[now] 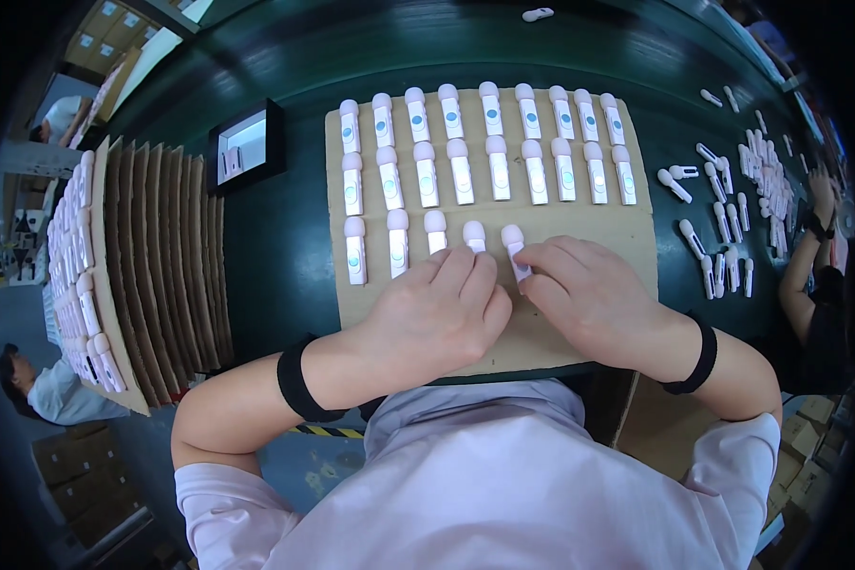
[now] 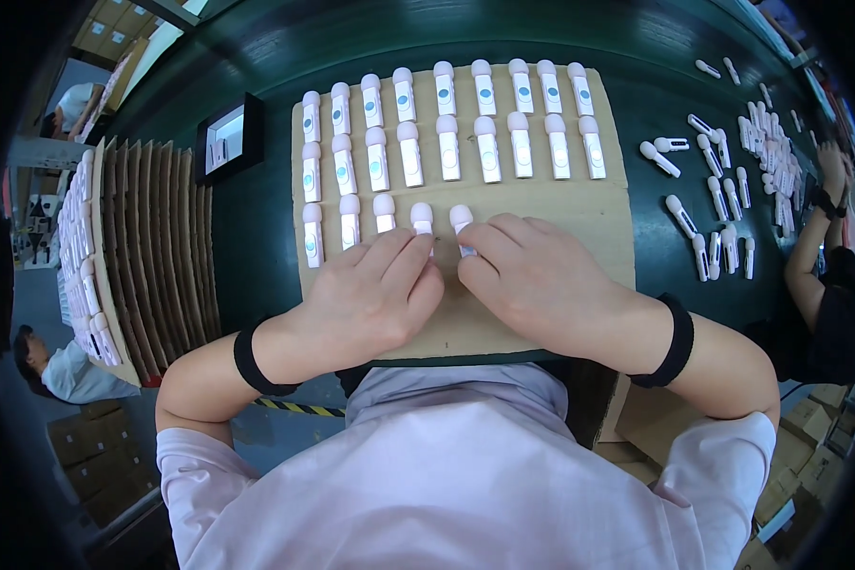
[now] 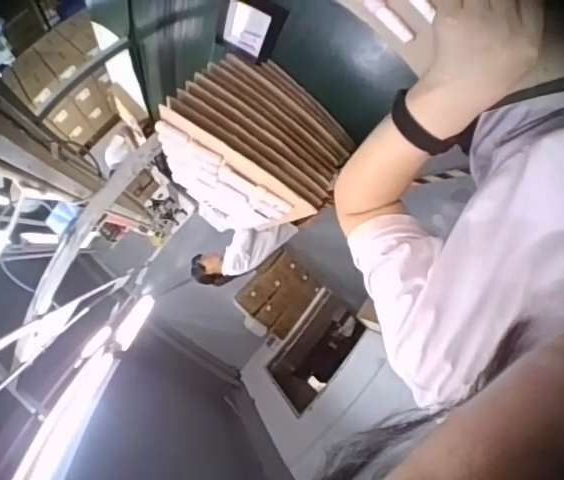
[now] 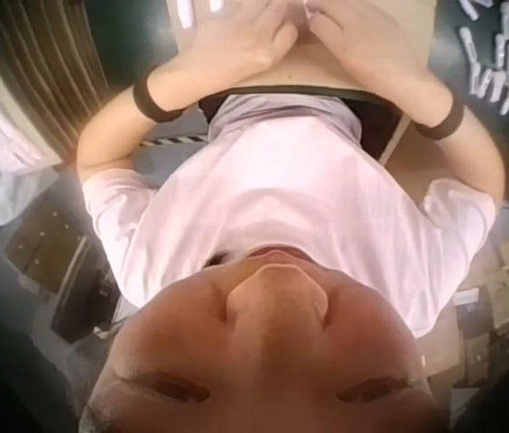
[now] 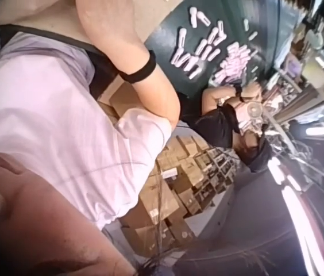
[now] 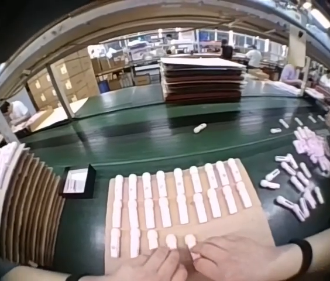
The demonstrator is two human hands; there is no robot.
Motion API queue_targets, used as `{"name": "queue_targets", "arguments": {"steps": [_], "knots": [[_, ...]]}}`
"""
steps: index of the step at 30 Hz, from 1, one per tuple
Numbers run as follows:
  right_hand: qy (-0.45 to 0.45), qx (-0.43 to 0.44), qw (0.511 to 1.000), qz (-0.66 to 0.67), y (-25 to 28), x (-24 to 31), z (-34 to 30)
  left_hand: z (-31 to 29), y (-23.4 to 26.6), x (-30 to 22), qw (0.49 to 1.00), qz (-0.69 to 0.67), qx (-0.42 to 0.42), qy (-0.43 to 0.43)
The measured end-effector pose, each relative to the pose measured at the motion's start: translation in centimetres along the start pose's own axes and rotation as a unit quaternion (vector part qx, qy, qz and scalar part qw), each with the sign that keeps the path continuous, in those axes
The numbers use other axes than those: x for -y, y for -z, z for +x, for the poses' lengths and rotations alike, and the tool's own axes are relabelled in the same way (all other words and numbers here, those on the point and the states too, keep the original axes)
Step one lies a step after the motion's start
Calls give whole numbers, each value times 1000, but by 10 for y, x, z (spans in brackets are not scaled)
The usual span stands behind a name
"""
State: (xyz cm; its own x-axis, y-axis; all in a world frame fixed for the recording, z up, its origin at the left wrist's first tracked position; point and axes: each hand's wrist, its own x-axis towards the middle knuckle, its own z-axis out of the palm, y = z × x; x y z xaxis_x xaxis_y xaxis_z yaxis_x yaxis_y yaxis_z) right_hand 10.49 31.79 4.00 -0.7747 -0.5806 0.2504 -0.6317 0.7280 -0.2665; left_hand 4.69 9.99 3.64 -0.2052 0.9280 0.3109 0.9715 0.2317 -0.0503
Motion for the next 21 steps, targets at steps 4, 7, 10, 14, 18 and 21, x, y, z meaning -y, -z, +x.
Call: {"name": "queue_targets", "arguments": {"steps": [4, 7, 10, 14, 18, 21], "knots": [[1, 25, 1000, 1, -5, -1, 0, -3, -5, 1, 1000, -4, -8, -4], [2, 21, 1000, 6, -6, -4, 4, -2, -9, 4, 1000, 0, -21, -1], [-13, 21, 1000, 4, -6, -8, 8, 0, -11, 6, 999, 15, -40, 4], [-17, -1, 1000, -6, -9, -14, 13, 2, -6, 7, 999, -9, -9, 45], [-33, 22, 999, 6, -4, -14, 14, 3, -5, 9, 998, -14, -9, 56], [-41, 26, 999, -1, 11, -15, 18, 1, -2, 11, 997, -36, -28, 65]]}}
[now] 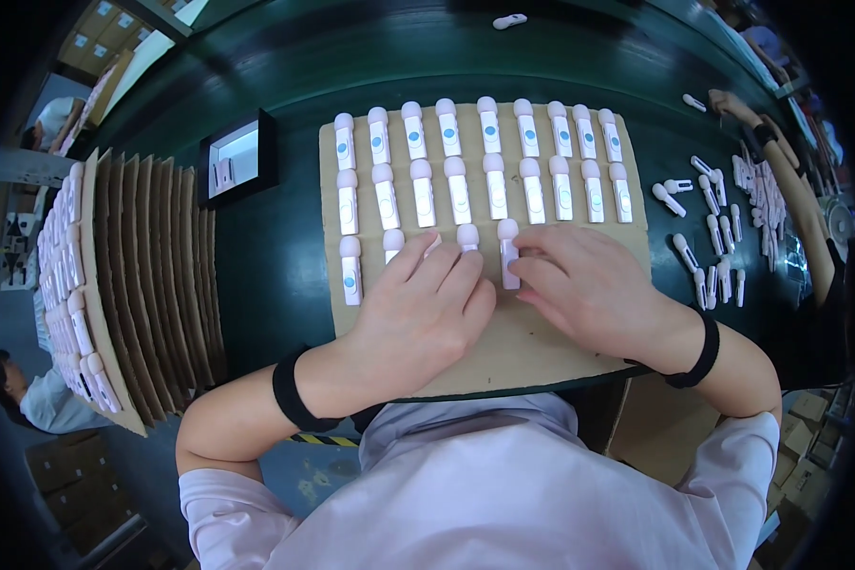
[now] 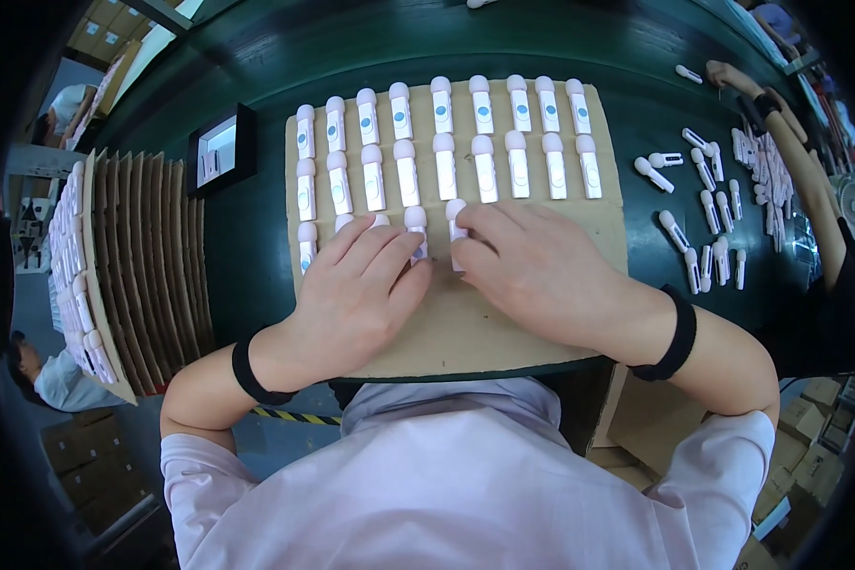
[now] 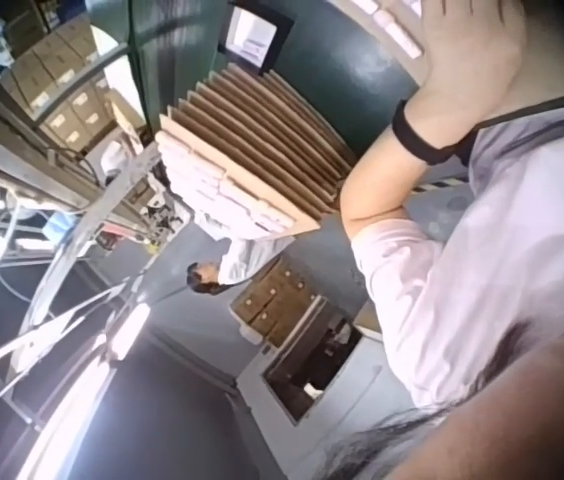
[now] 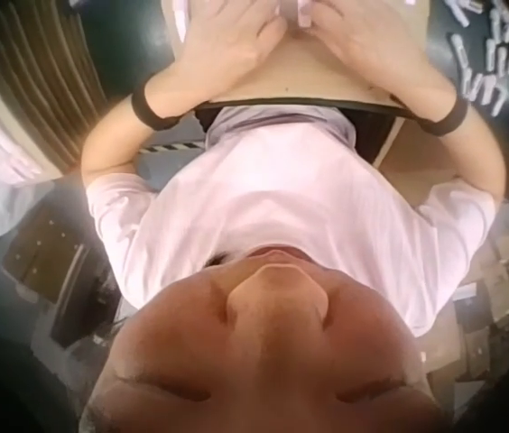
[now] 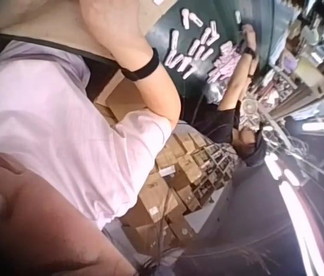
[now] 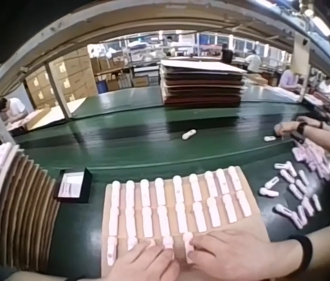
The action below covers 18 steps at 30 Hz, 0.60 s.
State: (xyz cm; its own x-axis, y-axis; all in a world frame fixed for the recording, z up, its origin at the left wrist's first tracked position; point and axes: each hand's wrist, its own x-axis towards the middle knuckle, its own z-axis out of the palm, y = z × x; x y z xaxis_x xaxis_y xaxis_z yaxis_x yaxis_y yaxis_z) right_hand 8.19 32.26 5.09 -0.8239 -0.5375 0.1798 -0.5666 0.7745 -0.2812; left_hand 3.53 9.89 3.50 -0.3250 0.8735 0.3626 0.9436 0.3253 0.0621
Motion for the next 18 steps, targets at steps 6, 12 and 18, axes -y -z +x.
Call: {"name": "queue_targets", "arguments": {"steps": [6, 12, 18], "knots": [[-8, -23, 998, -63, 51, -46, 24, -5, 33, 15, 985, -138, -33, 94], [-6, -23, 963, -269, 82, -163, 80, -41, 48, 37, 945, -187, -153, 220], [-22, 18, 942, -335, 70, -255, 165, -81, 41, 48, 860, -191, -260, 395]]}}
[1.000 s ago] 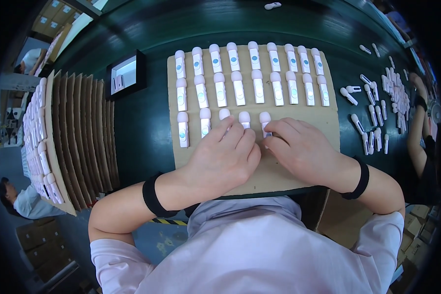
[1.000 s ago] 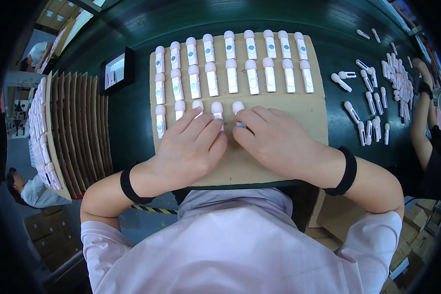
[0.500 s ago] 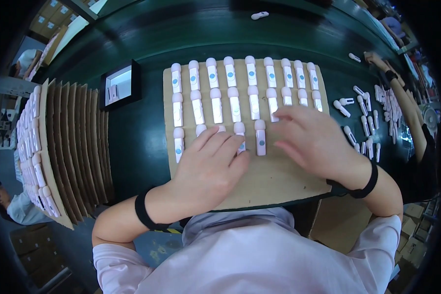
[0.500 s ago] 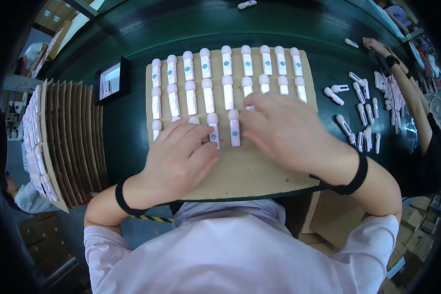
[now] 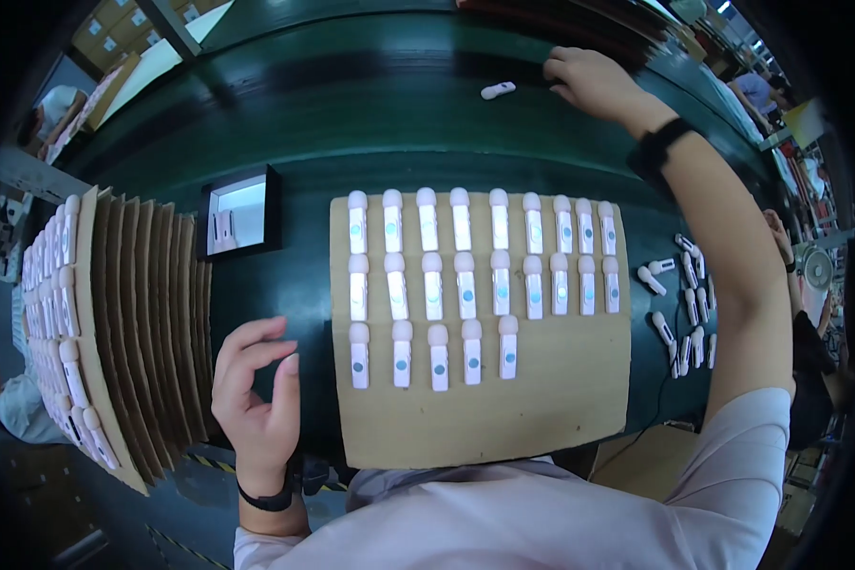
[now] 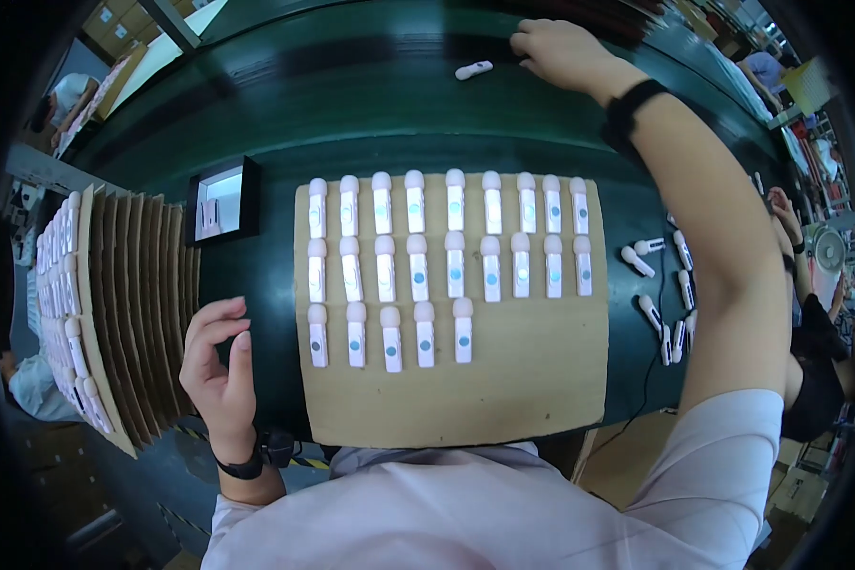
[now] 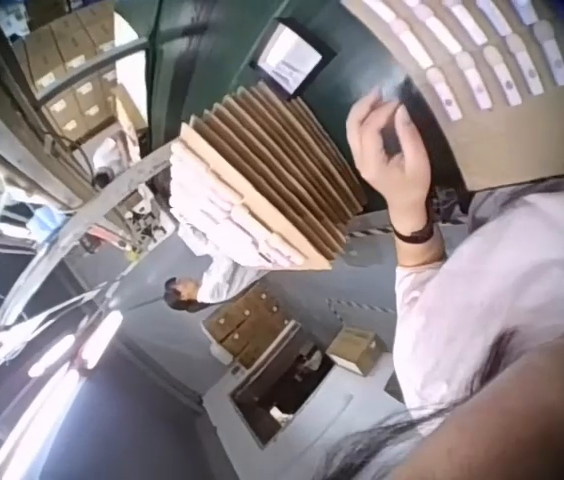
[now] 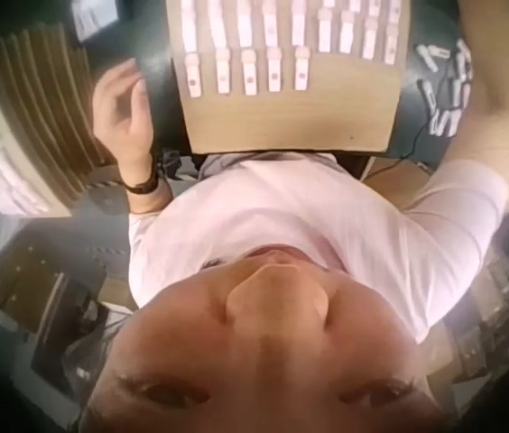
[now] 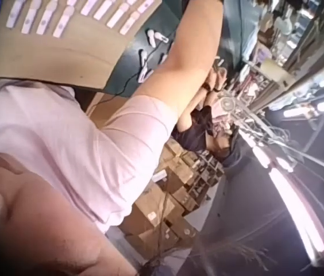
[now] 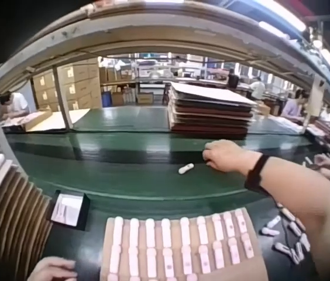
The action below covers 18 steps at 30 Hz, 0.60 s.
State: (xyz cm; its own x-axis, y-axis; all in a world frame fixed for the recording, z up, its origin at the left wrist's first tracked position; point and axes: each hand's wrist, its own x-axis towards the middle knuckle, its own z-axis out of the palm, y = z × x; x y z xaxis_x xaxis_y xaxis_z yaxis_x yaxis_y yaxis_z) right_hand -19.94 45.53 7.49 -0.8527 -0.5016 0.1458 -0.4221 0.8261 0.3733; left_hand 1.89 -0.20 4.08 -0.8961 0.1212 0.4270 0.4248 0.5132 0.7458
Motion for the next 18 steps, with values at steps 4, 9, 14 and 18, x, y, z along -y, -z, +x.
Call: {"name": "queue_targets", "arguments": {"steps": [4, 9, 14, 18], "knots": [[-39, 71, 997, 16, -28, 11, 57, -10, 10, 7, 998, 49, -29, 34], [-51, 147, 984, 85, -50, 37, 90, -25, 18, 14, 995, 35, -59, 75], [-109, 160, 978, 82, -37, 36, 85, -29, 18, 12, 995, 9, -50, 82], [-102, 110, 986, 75, 3, 24, 45, -30, 18, 7, 998, -14, -34, 54]]}}
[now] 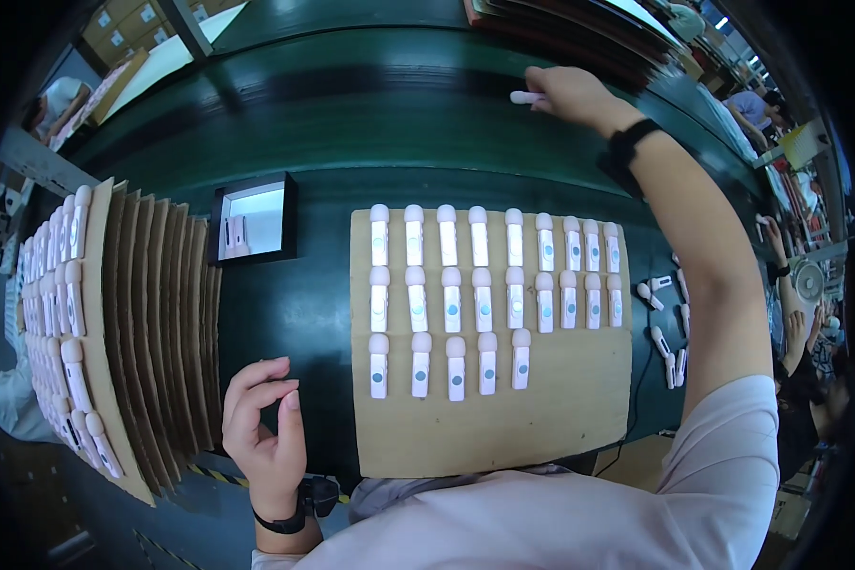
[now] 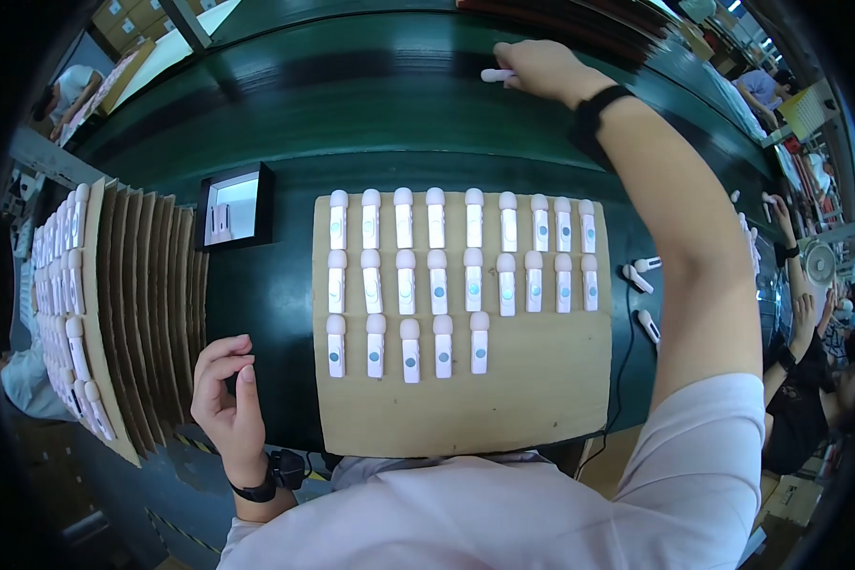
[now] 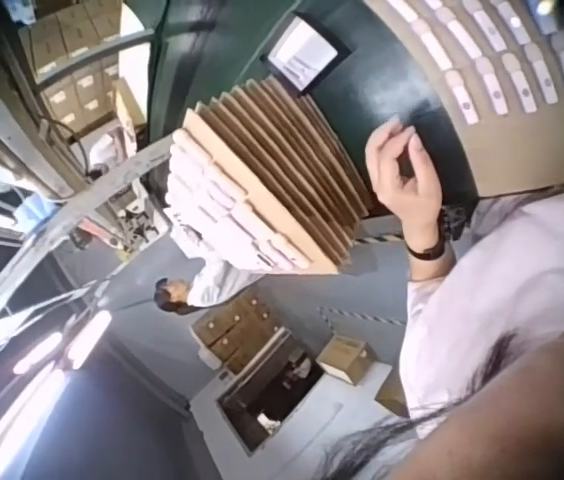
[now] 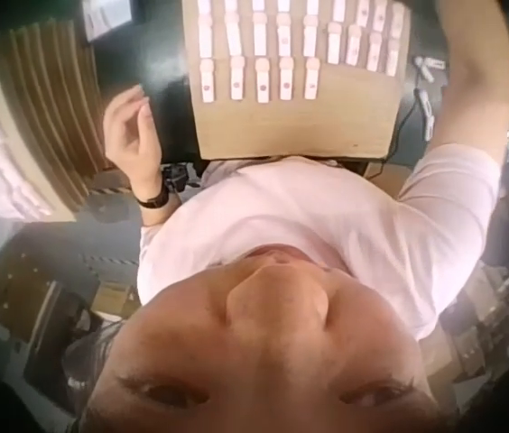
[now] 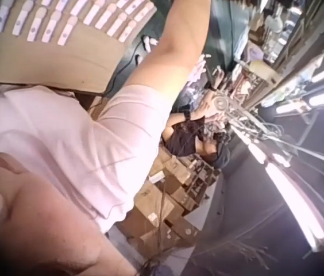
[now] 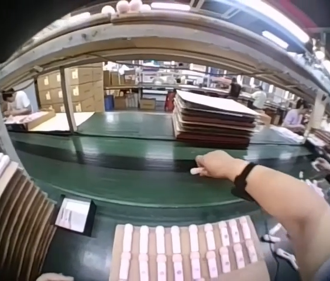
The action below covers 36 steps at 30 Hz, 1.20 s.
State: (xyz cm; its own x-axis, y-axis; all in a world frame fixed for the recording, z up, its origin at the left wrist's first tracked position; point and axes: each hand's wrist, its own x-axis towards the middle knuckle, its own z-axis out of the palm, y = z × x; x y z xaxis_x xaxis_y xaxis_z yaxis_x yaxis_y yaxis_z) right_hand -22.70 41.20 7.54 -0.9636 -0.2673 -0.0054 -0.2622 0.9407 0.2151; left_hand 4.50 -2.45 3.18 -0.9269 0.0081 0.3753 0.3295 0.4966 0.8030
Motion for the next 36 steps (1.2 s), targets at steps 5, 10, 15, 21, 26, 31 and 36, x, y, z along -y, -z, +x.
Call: {"name": "queue_targets", "arguments": {"steps": [5, 10, 15, 21, 26, 31, 36], "knots": [[50, -156, 982, 90, 22, -14, -116, -6, -15, -8, 998, -50, 19, -33], [-102, -110, 934, 323, 44, 39, -259, -13, -24, -19, 994, -64, 45, -83], [-178, -93, 835, 512, 56, 128, -357, -10, -31, -39, 984, -63, 90, -138], [-20, -142, 774, 617, 28, 196, -340, -14, -57, -79, 929, -151, 268, -205], [25, -172, 735, 656, 20, 225, -323, -25, -69, -81, 930, -143, 272, -203], [47, -196, 726, 657, 15, 229, -318, -32, -69, -75, 940, -155, 254, -168], [85, -214, 760, 608, 13, 225, -319, -35, -71, -74, 929, -204, 288, -109]]}}
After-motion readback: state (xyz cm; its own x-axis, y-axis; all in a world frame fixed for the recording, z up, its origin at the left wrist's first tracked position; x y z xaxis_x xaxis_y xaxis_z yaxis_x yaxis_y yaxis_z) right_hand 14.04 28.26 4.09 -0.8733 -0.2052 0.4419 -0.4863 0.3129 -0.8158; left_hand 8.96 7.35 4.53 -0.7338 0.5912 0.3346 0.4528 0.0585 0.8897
